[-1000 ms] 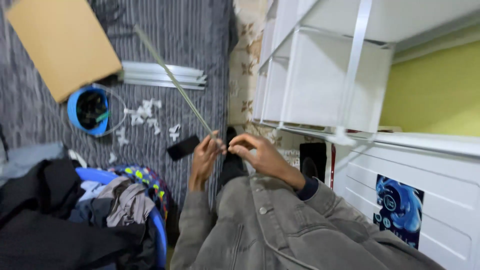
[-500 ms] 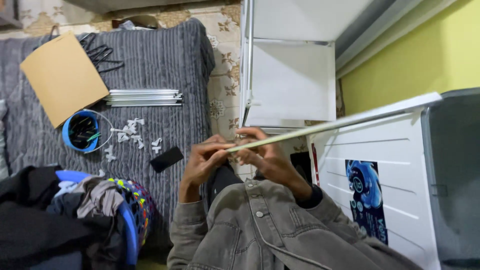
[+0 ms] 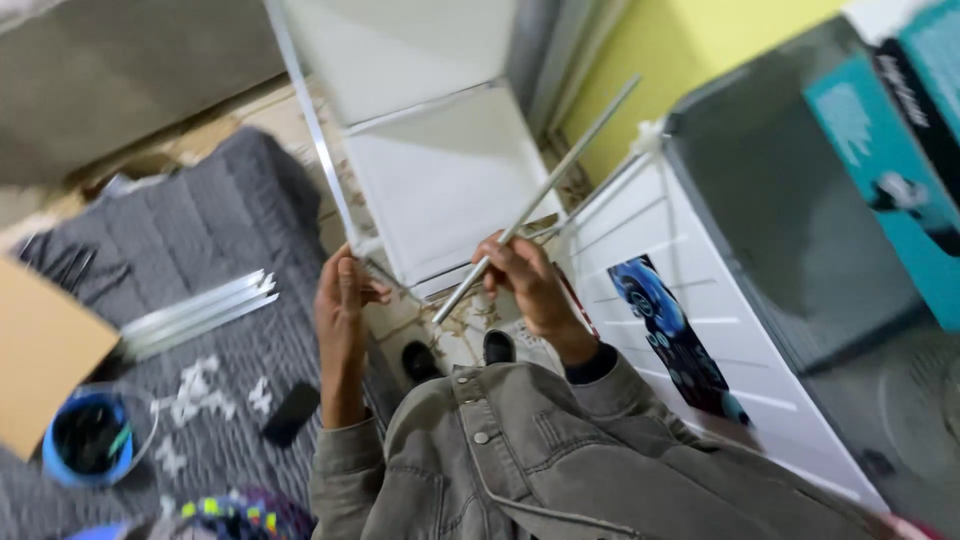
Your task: The person assembles a modular fabric shelf rack by sliding metal poles through fabric panels and attaching plastic corner connectors to the frame by hand.
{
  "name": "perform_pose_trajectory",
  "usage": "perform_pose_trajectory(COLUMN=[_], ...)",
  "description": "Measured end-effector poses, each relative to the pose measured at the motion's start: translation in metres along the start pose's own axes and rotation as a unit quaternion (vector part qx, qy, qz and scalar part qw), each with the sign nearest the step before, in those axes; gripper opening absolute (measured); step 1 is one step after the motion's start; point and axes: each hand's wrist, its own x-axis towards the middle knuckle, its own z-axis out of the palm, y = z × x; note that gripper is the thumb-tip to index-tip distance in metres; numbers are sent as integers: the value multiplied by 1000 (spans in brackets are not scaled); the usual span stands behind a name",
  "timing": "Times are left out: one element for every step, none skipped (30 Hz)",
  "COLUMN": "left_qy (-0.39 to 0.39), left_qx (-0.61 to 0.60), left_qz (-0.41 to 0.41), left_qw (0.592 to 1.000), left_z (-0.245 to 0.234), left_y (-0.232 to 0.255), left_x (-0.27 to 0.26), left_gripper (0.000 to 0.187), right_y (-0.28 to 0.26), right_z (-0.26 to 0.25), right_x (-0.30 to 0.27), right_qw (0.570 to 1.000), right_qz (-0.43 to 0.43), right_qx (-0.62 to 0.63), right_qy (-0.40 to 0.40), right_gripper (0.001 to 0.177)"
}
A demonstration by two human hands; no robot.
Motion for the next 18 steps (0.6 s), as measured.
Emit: perform_pose_trajectory(left_qy=[-8, -34, -48, -63, -57, -52, -44, -42, -37, -32, -24, -17, -10, 7, 22, 38, 55, 73], left_qx=[2, -14, -29, -43, -37, -30, -22, -20, -18, -16, -15, -14, -11, -9, -7, -4, 10, 24], left_qz=[-17, -18, -18, -19, -10, -1, 8, 4, -1, -6, 3, 12, 17, 13, 9, 6, -7, -21], left_qw=[1000, 999, 998, 997, 998, 998, 999, 999, 999, 999, 1000, 1000, 1000, 1000, 1000, 999, 998, 997], left_z=[1, 4, 4, 5, 4, 3, 0, -4, -6, -9, -13, -17, -24, -31, -37, -45, -54, -63], left_y=[1, 1, 2, 2, 2, 2, 4, 5, 6, 7, 8, 10, 13, 15, 18, 22, 24, 26], left_x=[6, 13, 16, 19, 23, 28, 32, 34, 34, 35, 36, 38, 37, 39, 43, 44, 43, 41], left_gripper=[52, 51, 49, 48, 47, 46, 45, 44, 42, 41, 41, 41, 40, 41, 41, 41, 42, 42], right_y=[-2, -2, -1, -1, -1, 0, -1, -1, -2, -2, -3, -5, -6, -8, -9, -10, -11, -10], right_z=[-1, 0, 5, 8, 11, 14, 18, 21, 23, 26, 29, 32, 36, 40, 44, 48, 51, 56], right_x=[-1, -2, -3, -2, 0, 1, 4, 5, 6, 7, 11, 15, 17, 19, 23, 27, 31, 35], right_qw=[1000, 1000, 1000, 1000, 1000, 1000, 1000, 1000, 1000, 1000, 999, 999, 999, 998, 998, 998, 997, 997], right_qz=[0, 0, 5, 1, 2, 3, -4, -11, -16, -26, -37, -47, -44, -40, -38, -38, -39, -39], right_qx=[5, 10, 16, 15, 16, 16, 10, 5, -2, -2, -4, -6, 13, 31, 50, 48, 46, 43], right_qy=[3, 6, -1, 9, 12, 15, 12, 8, 3, 2, -2, -7, -14, -20, -26, -32, -38, -43], right_gripper=[37, 37, 37, 37, 36, 36, 36, 37, 37, 37, 37, 37, 37, 36, 35, 36, 38, 40])
